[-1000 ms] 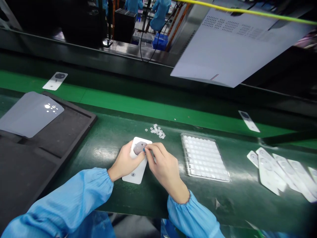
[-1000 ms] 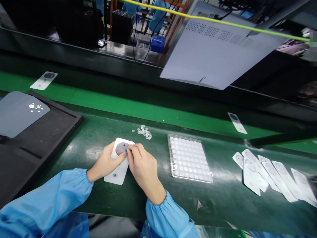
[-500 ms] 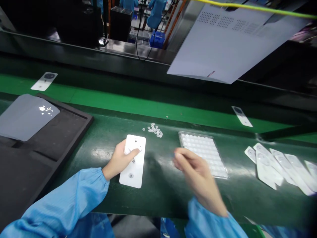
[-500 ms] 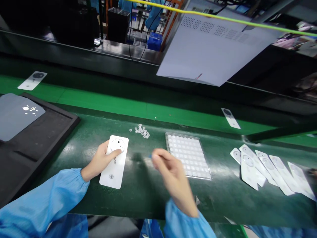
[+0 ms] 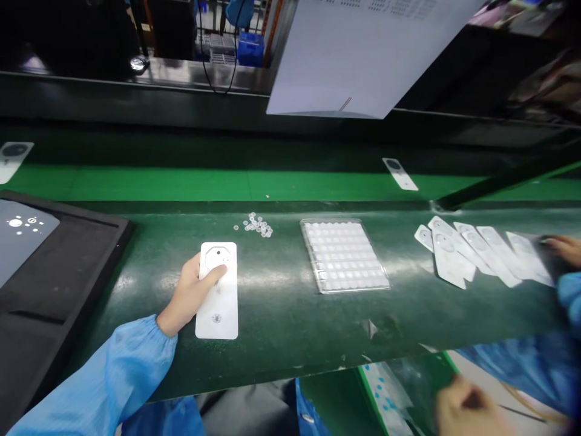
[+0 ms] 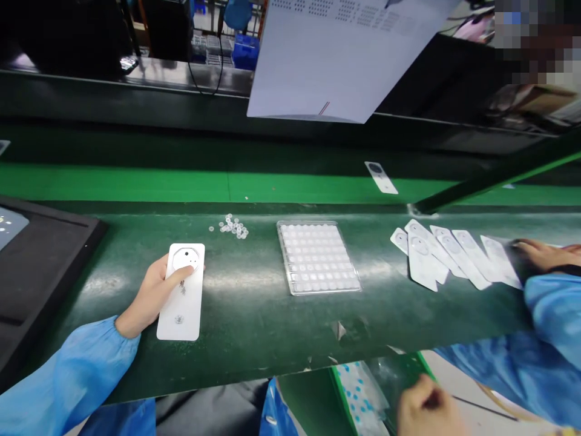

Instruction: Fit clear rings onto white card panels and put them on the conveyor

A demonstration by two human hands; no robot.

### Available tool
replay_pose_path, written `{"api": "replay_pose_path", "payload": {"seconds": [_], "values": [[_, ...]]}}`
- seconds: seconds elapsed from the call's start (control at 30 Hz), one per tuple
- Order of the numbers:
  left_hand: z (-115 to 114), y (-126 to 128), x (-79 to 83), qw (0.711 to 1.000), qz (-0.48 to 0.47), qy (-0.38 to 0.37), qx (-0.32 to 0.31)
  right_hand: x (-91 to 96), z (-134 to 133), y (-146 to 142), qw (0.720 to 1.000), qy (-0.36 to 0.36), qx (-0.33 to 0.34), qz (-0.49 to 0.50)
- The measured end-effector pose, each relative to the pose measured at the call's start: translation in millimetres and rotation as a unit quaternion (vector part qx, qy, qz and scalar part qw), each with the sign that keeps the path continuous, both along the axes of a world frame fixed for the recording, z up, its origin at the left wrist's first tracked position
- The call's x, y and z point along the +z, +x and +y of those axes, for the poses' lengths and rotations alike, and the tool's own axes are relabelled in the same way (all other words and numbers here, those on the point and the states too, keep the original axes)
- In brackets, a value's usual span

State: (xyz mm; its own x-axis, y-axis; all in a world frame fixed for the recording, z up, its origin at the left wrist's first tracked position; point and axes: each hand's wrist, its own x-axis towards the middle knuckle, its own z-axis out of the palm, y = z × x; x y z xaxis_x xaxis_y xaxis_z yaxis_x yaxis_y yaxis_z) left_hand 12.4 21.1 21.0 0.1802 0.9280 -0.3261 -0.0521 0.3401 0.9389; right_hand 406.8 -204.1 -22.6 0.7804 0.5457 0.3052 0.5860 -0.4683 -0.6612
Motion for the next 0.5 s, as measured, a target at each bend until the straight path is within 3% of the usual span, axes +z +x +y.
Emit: {"api": "replay_pose_path", "payload": {"seconds": [0.07, 0.1, 0.17, 0.23, 0.3, 0.4, 0.5], "values": [[0, 0, -0.3, 1.000, 0.008, 0.003, -0.005, 16.5, 38, -20, 0.993, 0.011, -0.042, -0.114], [0, -1, -0.4, 1.000, 0.013, 0.007, -0.007, 24.5, 63, -35, 0.991, 0.027, 0.010, -0.131], [0, -1, -0.6, 1.000, 0.022, 0.016, -0.009, 36.8, 119, -74, 0.970, 0.067, 0.193, -0.130], [0, -1, -0.6, 0.999, 0.025, 0.030, -0.004, 42.8, 177, -117, 0.917, 0.068, 0.378, -0.106], [0, -1, -0.8, 0.999, 0.024, 0.044, 0.007, 43.8, 229, -156, 0.872, 0.015, 0.478, -0.106], [0, -2, -1.9, 0.998, 0.021, 0.060, 0.018, 39.8, 281, -193, 0.843, -0.075, 0.510, -0.152], [1, -3, -4.0, 0.997, 0.020, 0.073, 0.023, 33.2, 302, -204, 0.832, -0.094, 0.519, -0.175]]}}
